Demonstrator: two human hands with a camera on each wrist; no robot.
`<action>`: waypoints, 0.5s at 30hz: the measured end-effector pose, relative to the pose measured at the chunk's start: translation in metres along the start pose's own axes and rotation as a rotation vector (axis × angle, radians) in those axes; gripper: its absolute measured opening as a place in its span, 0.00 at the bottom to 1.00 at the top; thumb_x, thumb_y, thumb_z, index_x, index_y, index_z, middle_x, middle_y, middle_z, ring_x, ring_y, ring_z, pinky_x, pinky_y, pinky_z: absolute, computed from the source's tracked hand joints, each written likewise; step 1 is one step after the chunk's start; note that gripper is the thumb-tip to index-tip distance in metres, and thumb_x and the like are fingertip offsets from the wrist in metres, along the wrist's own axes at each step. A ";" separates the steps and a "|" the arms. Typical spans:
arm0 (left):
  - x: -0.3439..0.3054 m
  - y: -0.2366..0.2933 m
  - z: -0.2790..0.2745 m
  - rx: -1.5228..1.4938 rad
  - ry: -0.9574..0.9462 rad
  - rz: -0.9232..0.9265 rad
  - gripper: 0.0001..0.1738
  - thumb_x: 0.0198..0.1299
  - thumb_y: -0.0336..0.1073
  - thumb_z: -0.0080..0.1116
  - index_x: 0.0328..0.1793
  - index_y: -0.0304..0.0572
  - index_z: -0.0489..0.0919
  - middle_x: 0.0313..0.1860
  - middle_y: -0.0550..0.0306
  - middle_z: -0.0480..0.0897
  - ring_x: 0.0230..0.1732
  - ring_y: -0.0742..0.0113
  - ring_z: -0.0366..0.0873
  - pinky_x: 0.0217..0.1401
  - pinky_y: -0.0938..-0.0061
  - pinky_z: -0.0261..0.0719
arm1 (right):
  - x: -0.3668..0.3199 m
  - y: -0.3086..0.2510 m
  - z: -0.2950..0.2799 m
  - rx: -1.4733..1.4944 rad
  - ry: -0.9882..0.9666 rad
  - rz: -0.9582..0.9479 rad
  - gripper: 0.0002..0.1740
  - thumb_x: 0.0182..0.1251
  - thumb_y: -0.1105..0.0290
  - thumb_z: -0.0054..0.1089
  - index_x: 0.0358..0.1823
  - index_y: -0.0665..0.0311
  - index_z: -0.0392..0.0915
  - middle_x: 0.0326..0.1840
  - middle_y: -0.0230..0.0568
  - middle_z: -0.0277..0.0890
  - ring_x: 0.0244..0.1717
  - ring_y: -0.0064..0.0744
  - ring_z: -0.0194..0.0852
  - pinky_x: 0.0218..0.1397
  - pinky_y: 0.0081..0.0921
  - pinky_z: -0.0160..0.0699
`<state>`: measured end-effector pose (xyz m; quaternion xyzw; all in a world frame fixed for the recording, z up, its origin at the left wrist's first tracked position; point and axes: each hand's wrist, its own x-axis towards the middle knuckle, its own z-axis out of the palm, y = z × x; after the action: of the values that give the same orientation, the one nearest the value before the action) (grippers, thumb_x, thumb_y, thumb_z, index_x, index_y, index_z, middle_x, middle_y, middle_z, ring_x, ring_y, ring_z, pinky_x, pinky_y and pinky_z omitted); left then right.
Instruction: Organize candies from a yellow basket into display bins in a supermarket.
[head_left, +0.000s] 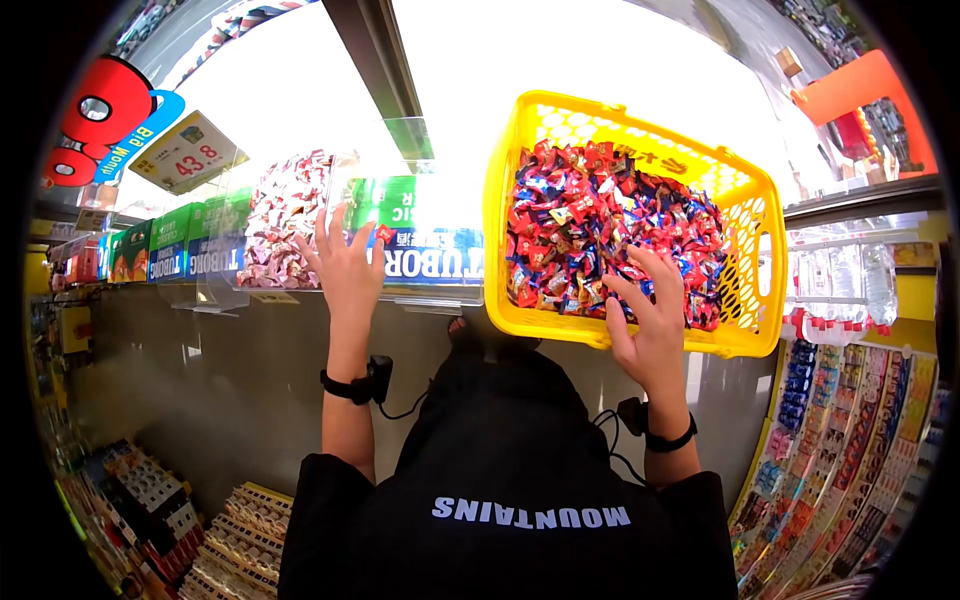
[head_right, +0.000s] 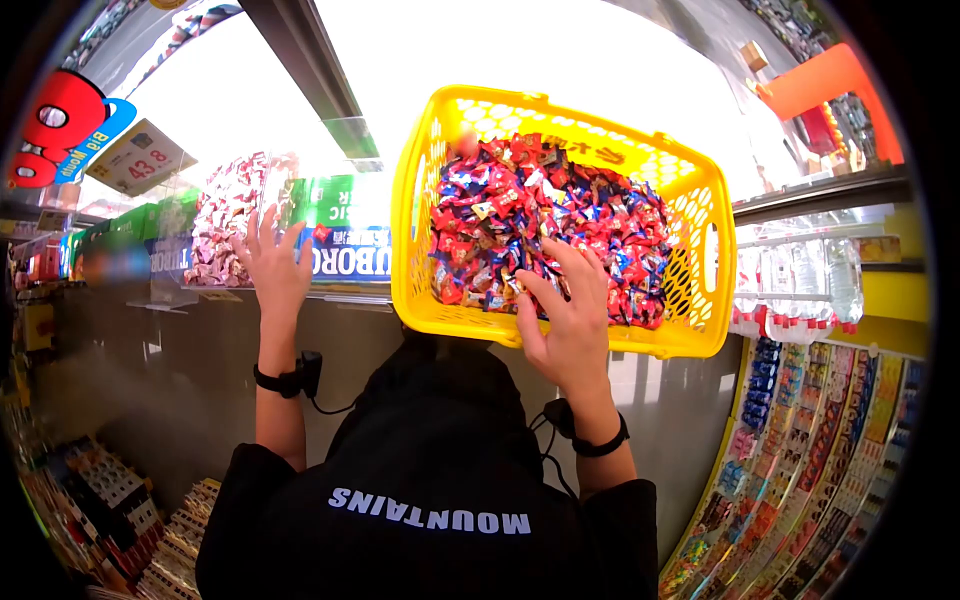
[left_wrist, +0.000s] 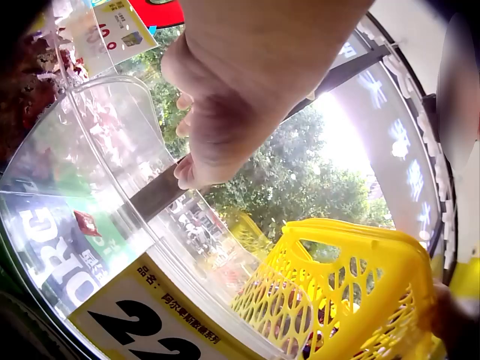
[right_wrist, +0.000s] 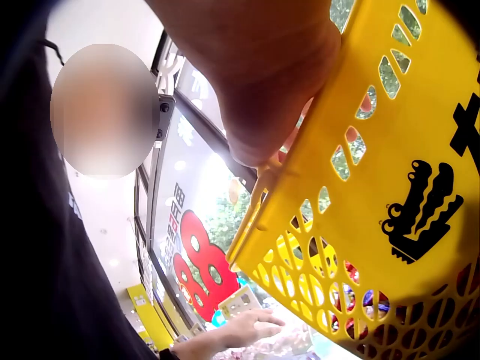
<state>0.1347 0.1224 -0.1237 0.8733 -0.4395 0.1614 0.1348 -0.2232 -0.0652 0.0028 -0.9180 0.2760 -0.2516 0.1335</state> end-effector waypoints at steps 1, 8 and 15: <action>0.002 0.003 -0.002 -0.022 0.017 0.007 0.13 0.67 0.43 0.72 0.56 0.57 0.92 0.80 0.53 0.73 0.88 0.44 0.59 0.90 0.24 0.40 | 0.000 0.000 0.000 -0.003 0.000 0.001 0.15 0.64 0.72 0.70 0.52 0.59 0.90 0.73 0.50 0.78 0.76 0.53 0.74 0.84 0.59 0.62; 0.029 0.061 -0.055 -0.301 0.062 0.145 0.21 0.67 0.43 0.73 0.66 0.57 0.89 0.82 0.52 0.73 0.88 0.42 0.59 0.91 0.31 0.43 | 0.000 0.001 0.001 0.024 0.026 -0.001 0.15 0.64 0.72 0.70 0.52 0.59 0.90 0.71 0.49 0.79 0.74 0.53 0.76 0.84 0.59 0.62; 0.070 0.118 -0.122 -0.417 0.039 0.385 0.24 0.63 0.42 0.76 0.67 0.57 0.89 0.83 0.49 0.72 0.89 0.42 0.60 0.92 0.35 0.45 | -0.004 0.009 -0.004 0.014 0.111 -0.019 0.16 0.64 0.69 0.75 0.53 0.59 0.89 0.70 0.48 0.79 0.73 0.53 0.76 0.83 0.59 0.64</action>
<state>0.0583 0.0497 0.0266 0.7240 -0.6183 0.1068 0.2866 -0.2325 -0.0704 0.0011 -0.9043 0.2723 -0.3054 0.1219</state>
